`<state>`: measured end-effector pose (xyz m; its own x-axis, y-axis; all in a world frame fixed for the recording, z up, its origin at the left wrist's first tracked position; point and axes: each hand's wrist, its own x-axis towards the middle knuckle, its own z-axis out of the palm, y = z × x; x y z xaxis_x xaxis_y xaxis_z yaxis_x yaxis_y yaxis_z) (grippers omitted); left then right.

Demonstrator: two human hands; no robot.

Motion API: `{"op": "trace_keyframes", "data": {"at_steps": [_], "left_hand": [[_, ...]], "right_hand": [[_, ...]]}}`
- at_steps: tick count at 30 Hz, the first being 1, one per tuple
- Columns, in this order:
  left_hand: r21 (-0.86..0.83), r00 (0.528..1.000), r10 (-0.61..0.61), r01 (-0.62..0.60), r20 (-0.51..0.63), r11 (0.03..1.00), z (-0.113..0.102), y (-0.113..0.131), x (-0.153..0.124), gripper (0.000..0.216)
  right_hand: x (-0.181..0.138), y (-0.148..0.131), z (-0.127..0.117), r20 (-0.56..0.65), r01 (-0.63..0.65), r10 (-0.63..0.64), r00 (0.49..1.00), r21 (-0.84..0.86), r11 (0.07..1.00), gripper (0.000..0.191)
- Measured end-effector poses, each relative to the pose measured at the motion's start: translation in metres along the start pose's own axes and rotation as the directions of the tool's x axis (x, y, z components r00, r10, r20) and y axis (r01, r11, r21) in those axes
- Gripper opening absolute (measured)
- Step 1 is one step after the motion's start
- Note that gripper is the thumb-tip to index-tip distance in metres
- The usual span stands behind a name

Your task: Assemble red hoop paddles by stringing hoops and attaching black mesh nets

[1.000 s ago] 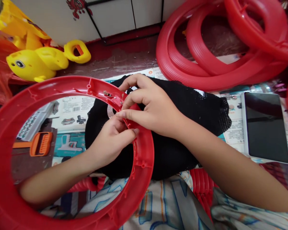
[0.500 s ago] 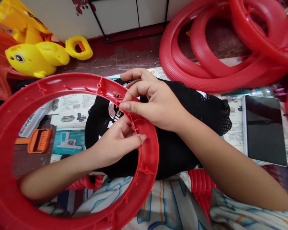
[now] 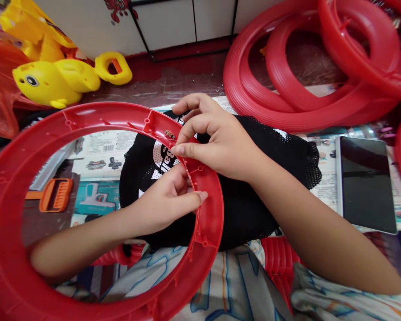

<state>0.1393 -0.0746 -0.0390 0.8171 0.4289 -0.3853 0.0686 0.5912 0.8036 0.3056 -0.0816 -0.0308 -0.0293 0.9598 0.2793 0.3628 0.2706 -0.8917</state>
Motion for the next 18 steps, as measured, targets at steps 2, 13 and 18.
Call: {"op": "trace_keyframes", "data": {"at_steps": [2, 13, 18], "left_hand": [[-0.012, 1.000, -0.011, 0.012, 0.013, 1.000, 0.001, 0.001, 0.000, 0.022], [-0.258, 0.993, 0.111, -0.095, 0.045, 0.961, -0.004, -0.004, 0.002, 0.025], [-0.322, 0.993, 0.121, -0.113, 0.004, 0.940, -0.004, -0.004, 0.009, 0.035]], "right_hand": [[0.000, 0.001, 0.000, 0.008, 0.001, -0.001, 1.000, -0.022, 1.000, 0.014], [-0.003, -0.002, 0.000, -0.024, 0.093, -0.095, 0.995, -0.049, 0.994, 0.014], [-0.004, -0.003, 0.001, -0.049, 0.086, -0.090, 0.995, -0.070, 0.994, 0.015]]}}
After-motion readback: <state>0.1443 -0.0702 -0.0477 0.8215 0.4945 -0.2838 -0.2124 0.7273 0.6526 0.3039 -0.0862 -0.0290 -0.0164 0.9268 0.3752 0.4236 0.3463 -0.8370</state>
